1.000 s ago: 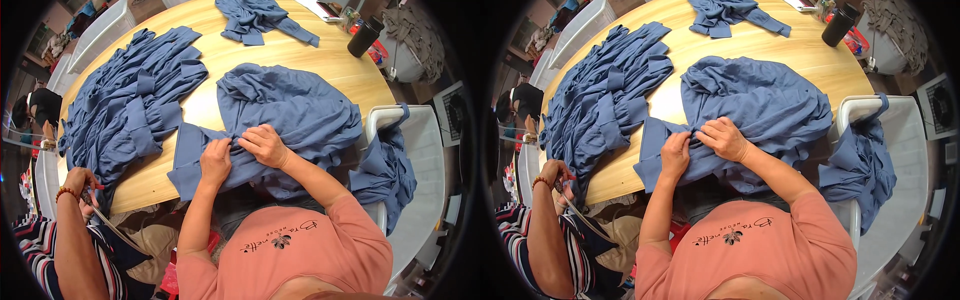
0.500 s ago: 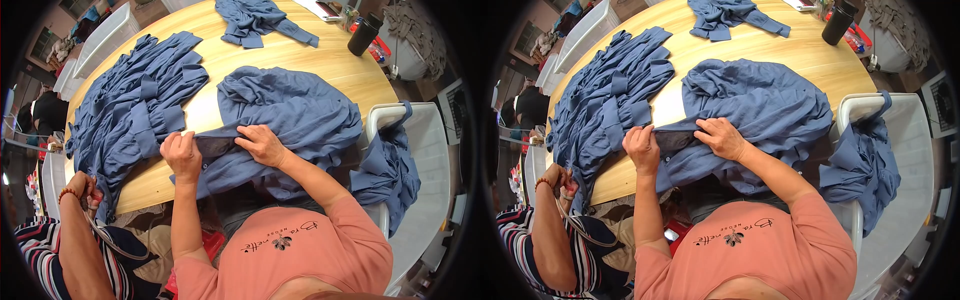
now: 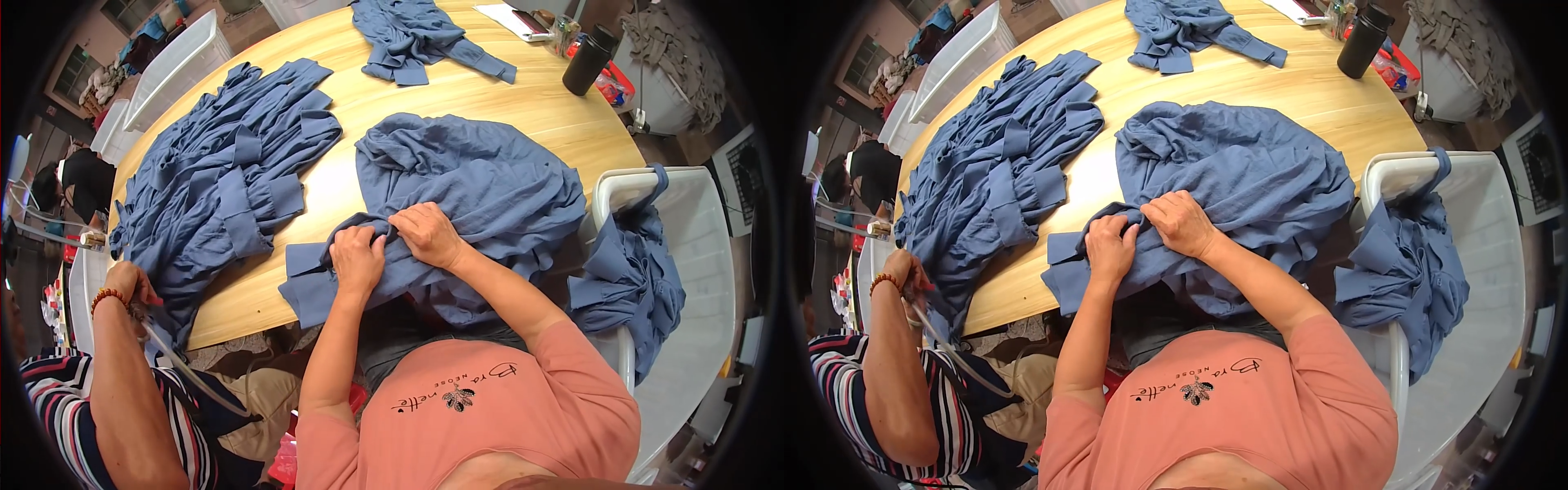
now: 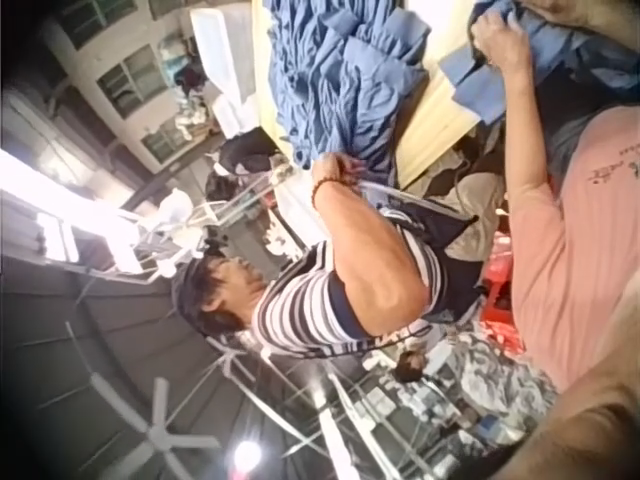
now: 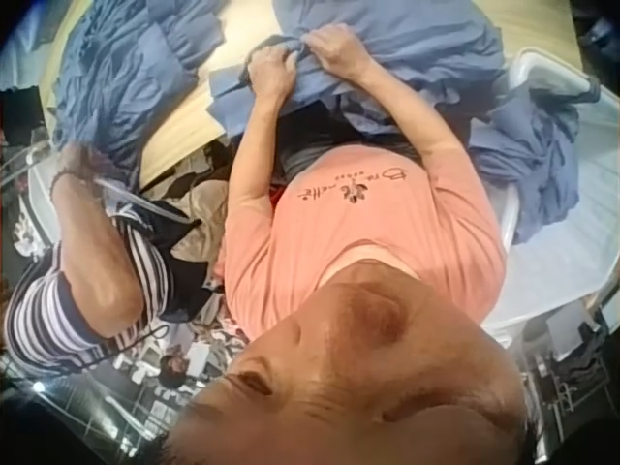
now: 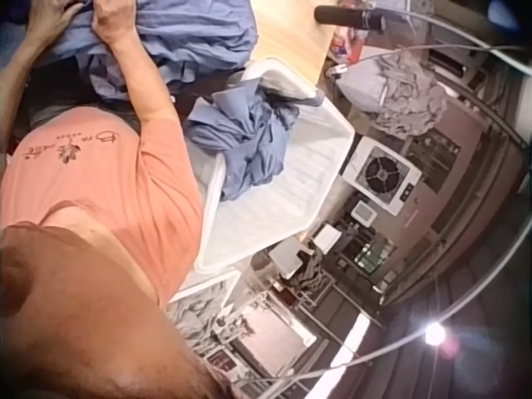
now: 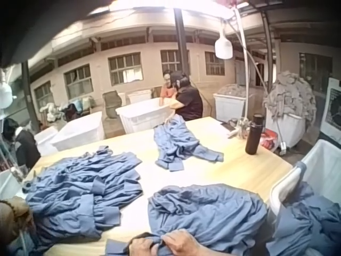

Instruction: Inspecting blue fabric garments for quality and sorting them into containers.

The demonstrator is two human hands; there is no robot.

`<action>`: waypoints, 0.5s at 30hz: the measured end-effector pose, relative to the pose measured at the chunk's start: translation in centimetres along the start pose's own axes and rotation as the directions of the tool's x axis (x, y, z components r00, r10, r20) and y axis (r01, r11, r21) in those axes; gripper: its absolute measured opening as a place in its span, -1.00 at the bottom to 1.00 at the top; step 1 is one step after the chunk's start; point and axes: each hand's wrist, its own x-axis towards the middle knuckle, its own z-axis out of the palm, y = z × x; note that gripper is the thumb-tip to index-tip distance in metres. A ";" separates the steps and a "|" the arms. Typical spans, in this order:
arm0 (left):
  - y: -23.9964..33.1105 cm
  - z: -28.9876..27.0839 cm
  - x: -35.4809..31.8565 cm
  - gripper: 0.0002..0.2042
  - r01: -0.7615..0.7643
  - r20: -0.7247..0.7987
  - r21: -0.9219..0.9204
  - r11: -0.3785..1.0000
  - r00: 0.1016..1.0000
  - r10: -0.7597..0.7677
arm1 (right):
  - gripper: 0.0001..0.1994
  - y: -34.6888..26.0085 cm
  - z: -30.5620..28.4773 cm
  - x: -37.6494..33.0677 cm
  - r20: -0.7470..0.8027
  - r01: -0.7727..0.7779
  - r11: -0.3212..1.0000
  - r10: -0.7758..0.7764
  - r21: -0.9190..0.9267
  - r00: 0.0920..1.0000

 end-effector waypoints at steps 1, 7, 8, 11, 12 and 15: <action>-0.3 0.5 -0.1 -0.87 -0.001 -0.001 -0.003 1.000 1.000 0.001 | -0.78 -0.1 -0.2 0.0 0.000 0.000 1.000 0.000 -0.003 1.000; -1.3 0.5 0.4 -0.89 0.465 0.405 -0.701 0.541 0.884 -0.235 | -0.72 -0.5 -1.3 0.0 -0.114 0.310 0.948 -0.316 -0.068 0.942; -1.1 0.2 0.4 -0.84 0.560 0.532 -0.712 0.424 0.824 -0.195 | -0.72 -0.5 -1.3 -0.2 -0.098 0.313 0.947 -0.319 -0.073 0.943; 0.0 -0.4 0.5 -0.86 0.683 0.656 -0.693 0.232 0.730 -0.192 | -0.73 -0.4 -0.9 -0.5 -0.087 0.339 0.937 -0.346 -0.084 0.934; -0.8 0.4 0.3 -0.90 0.696 0.658 -0.680 0.232 0.718 -0.226 | -0.73 -0.3 -0.9 -0.5 -0.087 0.340 0.937 -0.347 -0.082 0.934; 0.1 0.4 -0.2 -0.94 0.349 0.218 -0.427 0.835 0.935 -0.279 | -0.78 -0.3 -0.7 -0.4 -0.057 0.353 0.930 -0.360 -0.100 0.931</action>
